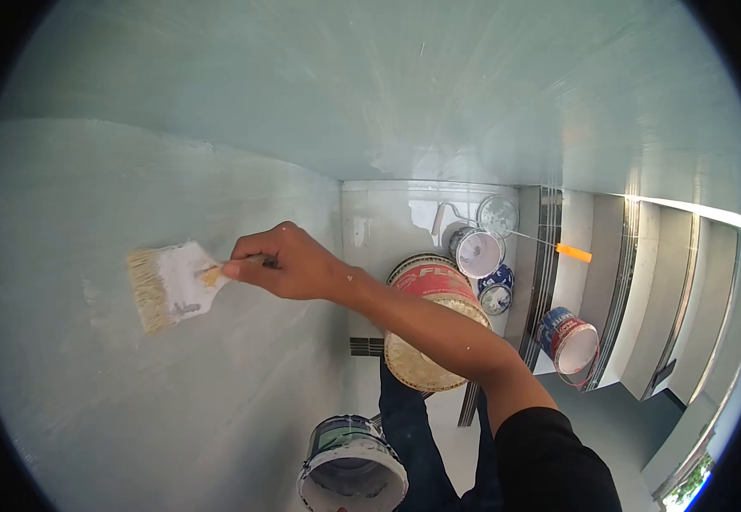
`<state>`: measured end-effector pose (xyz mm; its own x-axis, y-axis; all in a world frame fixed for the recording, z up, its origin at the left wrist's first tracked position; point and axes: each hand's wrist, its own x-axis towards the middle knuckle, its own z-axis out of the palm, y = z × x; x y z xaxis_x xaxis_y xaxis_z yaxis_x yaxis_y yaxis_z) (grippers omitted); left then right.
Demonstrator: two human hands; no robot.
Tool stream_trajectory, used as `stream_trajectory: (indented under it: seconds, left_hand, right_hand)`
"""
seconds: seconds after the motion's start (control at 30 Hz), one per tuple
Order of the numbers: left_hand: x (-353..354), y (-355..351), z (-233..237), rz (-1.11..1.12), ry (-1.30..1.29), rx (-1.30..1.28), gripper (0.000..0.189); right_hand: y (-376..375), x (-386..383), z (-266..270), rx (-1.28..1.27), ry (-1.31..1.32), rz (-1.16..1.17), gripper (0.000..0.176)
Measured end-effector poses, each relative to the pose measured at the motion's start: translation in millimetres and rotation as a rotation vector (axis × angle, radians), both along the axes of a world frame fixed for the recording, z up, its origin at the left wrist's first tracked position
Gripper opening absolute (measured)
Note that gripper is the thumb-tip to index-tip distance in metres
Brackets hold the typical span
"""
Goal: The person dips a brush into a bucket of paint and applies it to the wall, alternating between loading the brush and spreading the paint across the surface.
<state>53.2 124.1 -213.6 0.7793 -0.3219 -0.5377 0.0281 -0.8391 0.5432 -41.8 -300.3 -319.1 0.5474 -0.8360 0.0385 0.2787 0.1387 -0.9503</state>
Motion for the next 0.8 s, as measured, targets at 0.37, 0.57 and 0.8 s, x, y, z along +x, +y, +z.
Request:
stream_trajectory:
  seconds: [0.37, 0.57, 0.8]
  left_hand:
    - [8, -1, -30, 0.058, -0.061, 0.104, 0.036]
    - [9, -11, -41, 0.082, -0.066, 0.148, 0.035]
    - [10, -23, -49, 0.065, -0.081, 0.187, 0.033]
  right_hand:
    - [0, -41, -342, 0.206, 0.782, 0.029, 0.041]
    - [-7, -42, -422, 0.012, 1.308, 0.073, 0.043]
    - [-8, -14, -466, 0.164, 1.474, 0.119, 0.042]
